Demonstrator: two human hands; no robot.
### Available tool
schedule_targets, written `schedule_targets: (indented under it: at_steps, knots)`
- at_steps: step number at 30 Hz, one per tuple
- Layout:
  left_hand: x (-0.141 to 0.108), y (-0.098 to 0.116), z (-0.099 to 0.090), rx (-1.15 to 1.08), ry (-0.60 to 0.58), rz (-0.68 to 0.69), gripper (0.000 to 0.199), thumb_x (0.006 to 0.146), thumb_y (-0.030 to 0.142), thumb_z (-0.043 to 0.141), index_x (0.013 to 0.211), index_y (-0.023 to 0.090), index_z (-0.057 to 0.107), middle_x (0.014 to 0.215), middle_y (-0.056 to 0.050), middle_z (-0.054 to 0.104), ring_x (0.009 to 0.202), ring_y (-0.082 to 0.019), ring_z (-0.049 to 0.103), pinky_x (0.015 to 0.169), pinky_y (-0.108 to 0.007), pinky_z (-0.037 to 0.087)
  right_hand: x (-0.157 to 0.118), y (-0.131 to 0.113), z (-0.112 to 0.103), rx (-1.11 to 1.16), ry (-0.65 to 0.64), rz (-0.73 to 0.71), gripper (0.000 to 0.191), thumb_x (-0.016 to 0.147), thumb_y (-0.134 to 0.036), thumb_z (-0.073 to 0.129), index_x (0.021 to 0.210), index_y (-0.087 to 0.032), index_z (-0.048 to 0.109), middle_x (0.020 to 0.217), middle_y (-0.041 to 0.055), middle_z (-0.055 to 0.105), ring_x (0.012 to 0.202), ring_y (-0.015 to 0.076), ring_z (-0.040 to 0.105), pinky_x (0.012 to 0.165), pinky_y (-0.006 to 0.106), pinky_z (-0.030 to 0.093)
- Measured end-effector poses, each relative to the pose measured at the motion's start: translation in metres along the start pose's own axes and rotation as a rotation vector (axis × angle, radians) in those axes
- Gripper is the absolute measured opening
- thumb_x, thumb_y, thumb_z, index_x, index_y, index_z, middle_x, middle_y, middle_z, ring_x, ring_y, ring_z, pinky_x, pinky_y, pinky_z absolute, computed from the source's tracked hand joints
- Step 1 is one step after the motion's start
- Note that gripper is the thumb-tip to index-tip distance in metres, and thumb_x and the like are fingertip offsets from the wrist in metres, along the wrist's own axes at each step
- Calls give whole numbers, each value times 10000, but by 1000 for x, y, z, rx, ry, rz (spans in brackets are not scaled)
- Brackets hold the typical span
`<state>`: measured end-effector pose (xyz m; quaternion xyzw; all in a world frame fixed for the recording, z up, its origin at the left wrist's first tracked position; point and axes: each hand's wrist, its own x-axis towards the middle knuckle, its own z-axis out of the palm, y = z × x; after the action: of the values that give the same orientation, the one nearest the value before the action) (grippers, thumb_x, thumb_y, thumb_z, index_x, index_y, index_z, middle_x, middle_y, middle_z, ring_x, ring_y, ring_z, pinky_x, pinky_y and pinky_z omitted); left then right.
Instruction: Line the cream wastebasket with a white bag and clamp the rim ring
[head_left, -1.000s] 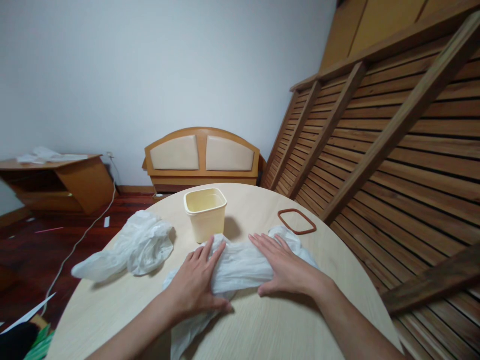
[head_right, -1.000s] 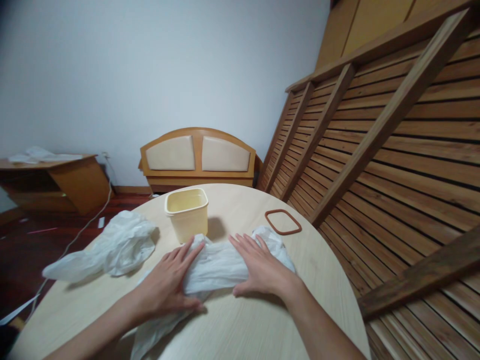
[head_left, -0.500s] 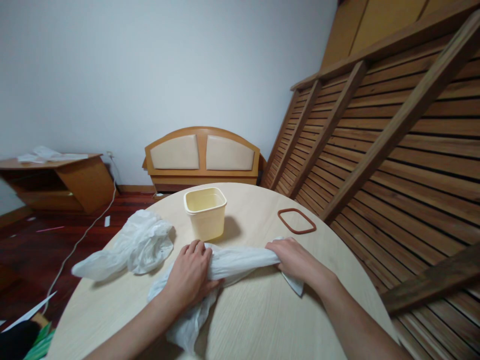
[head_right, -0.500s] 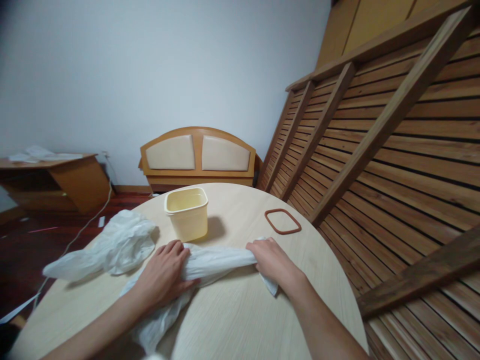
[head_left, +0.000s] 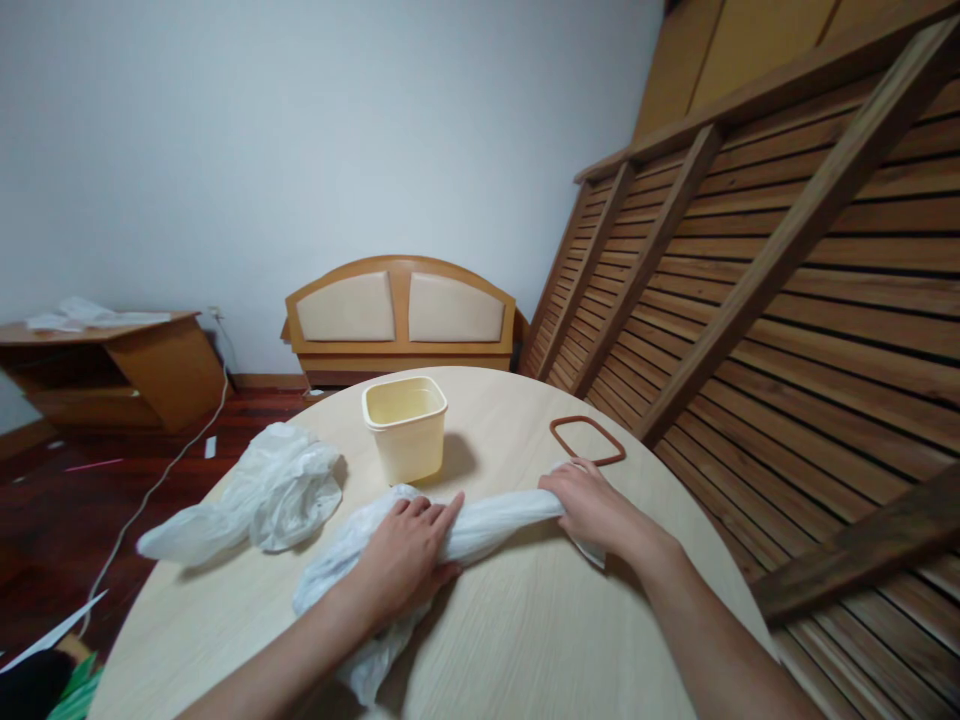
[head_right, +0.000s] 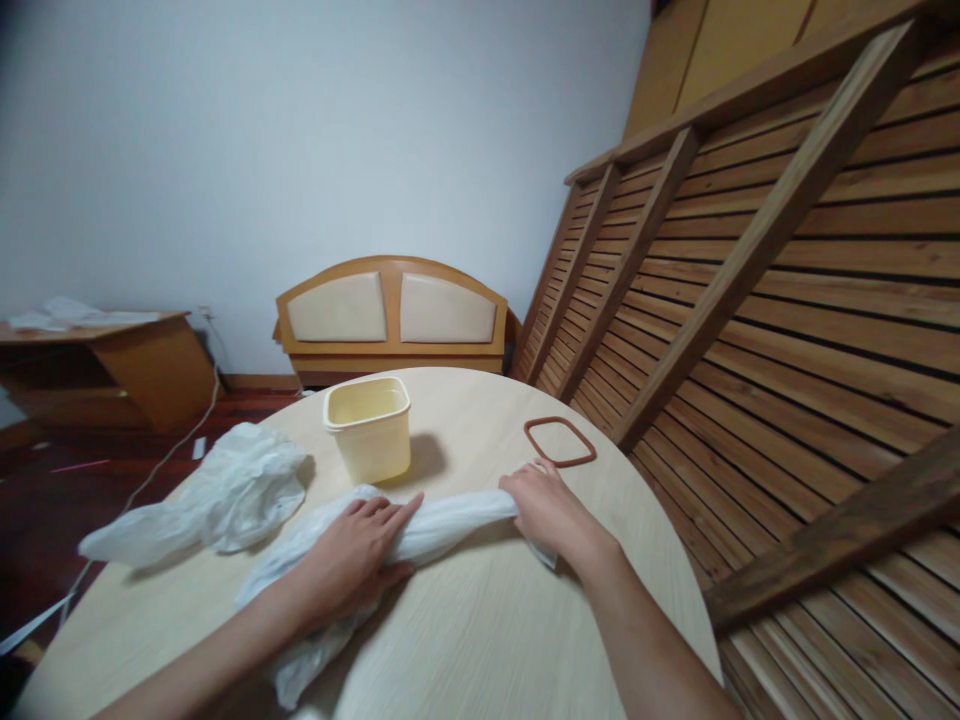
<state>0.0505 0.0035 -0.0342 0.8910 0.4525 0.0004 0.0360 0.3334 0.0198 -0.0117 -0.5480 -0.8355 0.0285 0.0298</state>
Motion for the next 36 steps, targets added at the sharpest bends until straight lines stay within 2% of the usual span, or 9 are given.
schedule_targets:
  at_steps: [6,9,13,16,19,22,27,32,36]
  knots:
    - [0,-1,0,57,1,38,346,914,232,515,1231,179,640,1138,-133,692,1097,-324,601,966,-485,449,-5,26,10,-23,-42,101,381,780,60,441,926,-167,710,1051,134,725,1096,276,603,996,396,360]
    - [1,0,0,45,12,43,282,895,186,506,1121,172,674,1094,-132,694,1078,-322,603,957,-487,449,-7,29,14,-19,-30,126,399,743,-18,567,1092,-161,698,1238,165,667,1268,341,513,1093,519,281]
    - [-2,2,-5,-9,47,29,303,884,280,577,1165,191,648,1143,-126,672,1082,-325,603,959,-494,453,-7,10,15,106,-26,74,947,624,-306,820,1488,-189,451,1589,176,375,1504,397,211,1199,606,41]
    - [-5,5,-12,-75,87,60,537,864,428,636,1337,191,543,1334,-144,609,1195,-337,571,1032,-513,424,-4,-15,15,226,-45,-90,1092,641,-514,842,1564,-235,330,1644,134,292,1532,352,164,1232,548,67]
    - [-3,8,-16,-123,102,105,683,865,481,633,1437,159,446,1470,-162,524,1302,-335,521,1117,-507,372,0,-36,16,282,-49,-198,997,689,-497,836,1538,-238,382,1578,117,417,1479,320,299,1230,492,174]
    - [4,13,-14,-147,58,141,698,885,450,616,1467,126,406,1489,-174,510,1305,-325,532,1124,-474,388,3,-41,18,282,-53,-188,848,749,-438,815,1483,-197,465,1443,131,557,1353,308,459,1175,457,296]
    - [21,17,-8,-42,-58,103,632,856,407,665,1388,116,487,1259,-183,646,1128,-348,626,979,-484,494,5,-28,18,236,-70,-125,462,835,-375,744,1254,-200,655,1190,108,681,1132,292,600,992,408,434]
    - [31,20,-10,-8,-124,32,458,839,379,670,1217,129,597,1169,-176,665,1073,-357,640,887,-463,539,8,-15,18,190,-42,-133,179,840,-144,625,991,-195,707,1047,78,706,1009,246,627,878,333,440]
    - [37,24,-8,-110,-25,70,784,797,406,714,1459,139,390,1333,-202,601,1184,-372,607,970,-497,509,11,-13,18,156,0,-165,174,796,-93,591,917,-179,681,1019,84,704,986,241,626,873,329,429]
